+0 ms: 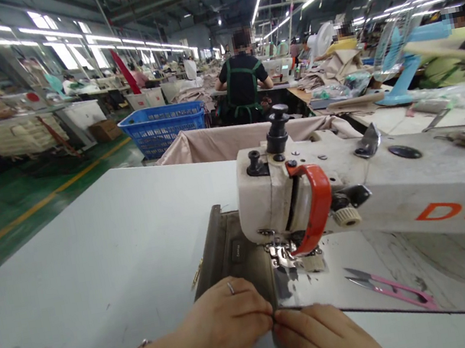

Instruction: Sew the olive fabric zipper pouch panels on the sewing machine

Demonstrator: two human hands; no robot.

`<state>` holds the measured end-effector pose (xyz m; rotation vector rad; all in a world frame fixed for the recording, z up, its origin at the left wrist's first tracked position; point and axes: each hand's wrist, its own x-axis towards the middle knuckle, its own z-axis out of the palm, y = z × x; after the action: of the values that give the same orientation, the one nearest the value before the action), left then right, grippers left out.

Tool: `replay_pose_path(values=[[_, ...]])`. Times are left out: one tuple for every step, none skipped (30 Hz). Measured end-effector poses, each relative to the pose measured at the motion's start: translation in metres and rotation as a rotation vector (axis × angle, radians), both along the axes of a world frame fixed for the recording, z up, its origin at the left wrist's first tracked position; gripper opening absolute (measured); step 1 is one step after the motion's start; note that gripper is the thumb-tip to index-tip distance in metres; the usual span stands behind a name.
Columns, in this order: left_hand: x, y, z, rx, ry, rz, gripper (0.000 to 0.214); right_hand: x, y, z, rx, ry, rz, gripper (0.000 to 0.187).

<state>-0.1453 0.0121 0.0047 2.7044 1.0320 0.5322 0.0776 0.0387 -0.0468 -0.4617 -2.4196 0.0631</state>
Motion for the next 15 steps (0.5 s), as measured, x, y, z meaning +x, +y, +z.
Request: replay_pose_path(values=[[-0.001, 0.003, -0.002, 0.004, 0.005, -0.002, 0.029, -0.001, 0.002, 0.000, -0.025, -0.005, 0.003, 0.025], [-0.003, 0.006, -0.005, 0.020, -0.004, -0.004, 0.027, -0.002, 0.004, 0.001, -0.055, -0.013, 0.006, 0.027], [-0.004, 0.010, -0.008, 0.049, -0.025, -0.007, 0.024, -0.003, 0.006, 0.002, -0.090, -0.024, 0.006, 0.029], [-0.005, 0.013, -0.010, 0.074, -0.046, -0.013, 0.021, -0.004, 0.007, 0.003, -0.121, -0.033, 0.004, 0.032], [-0.006, 0.017, -0.012, 0.096, -0.063, -0.021, 0.019, -0.005, 0.009, 0.004, -0.141, -0.027, -0.003, 0.034], [-0.007, 0.020, -0.014, 0.109, -0.071, -0.017, 0.018, -0.006, 0.011, 0.006, -0.153, -0.012, -0.014, 0.035], [-0.008, 0.023, -0.016, 0.122, -0.076, -0.018, 0.017, -0.007, 0.013, 0.008, -0.159, -0.005, -0.020, 0.036], [-0.009, 0.026, -0.017, 0.127, -0.071, -0.018, 0.017, -0.007, 0.015, 0.011, -0.165, -0.010, -0.023, 0.035], [-0.010, 0.029, -0.018, 0.128, -0.059, -0.015, 0.018, -0.007, 0.017, 0.014, -0.175, -0.027, -0.021, 0.035], [-0.011, 0.032, -0.019, 0.133, -0.047, -0.014, 0.018, -0.007, 0.019, 0.017, -0.193, -0.057, -0.017, 0.035], [-0.012, 0.035, -0.020, 0.146, -0.040, -0.011, 0.018, -0.007, 0.021, 0.020, -0.215, -0.088, -0.012, 0.036], [-0.013, 0.038, -0.021, 0.154, -0.038, -0.007, 0.018, -0.006, 0.024, 0.022, -0.233, -0.105, -0.012, 0.037], [-0.014, 0.041, -0.022, 0.155, -0.044, 0.004, 0.018, -0.006, 0.026, 0.024, -0.245, -0.107, -0.020, 0.038], [-0.014, 0.044, -0.023, 0.151, -0.057, 0.023, 0.018, -0.006, 0.028, 0.025, -0.254, -0.101, -0.035, 0.039], [-0.015, 0.047, -0.023, 0.143, -0.072, 0.046, 0.018, -0.005, 0.031, 0.025, -0.266, -0.106, -0.053, 0.039]])
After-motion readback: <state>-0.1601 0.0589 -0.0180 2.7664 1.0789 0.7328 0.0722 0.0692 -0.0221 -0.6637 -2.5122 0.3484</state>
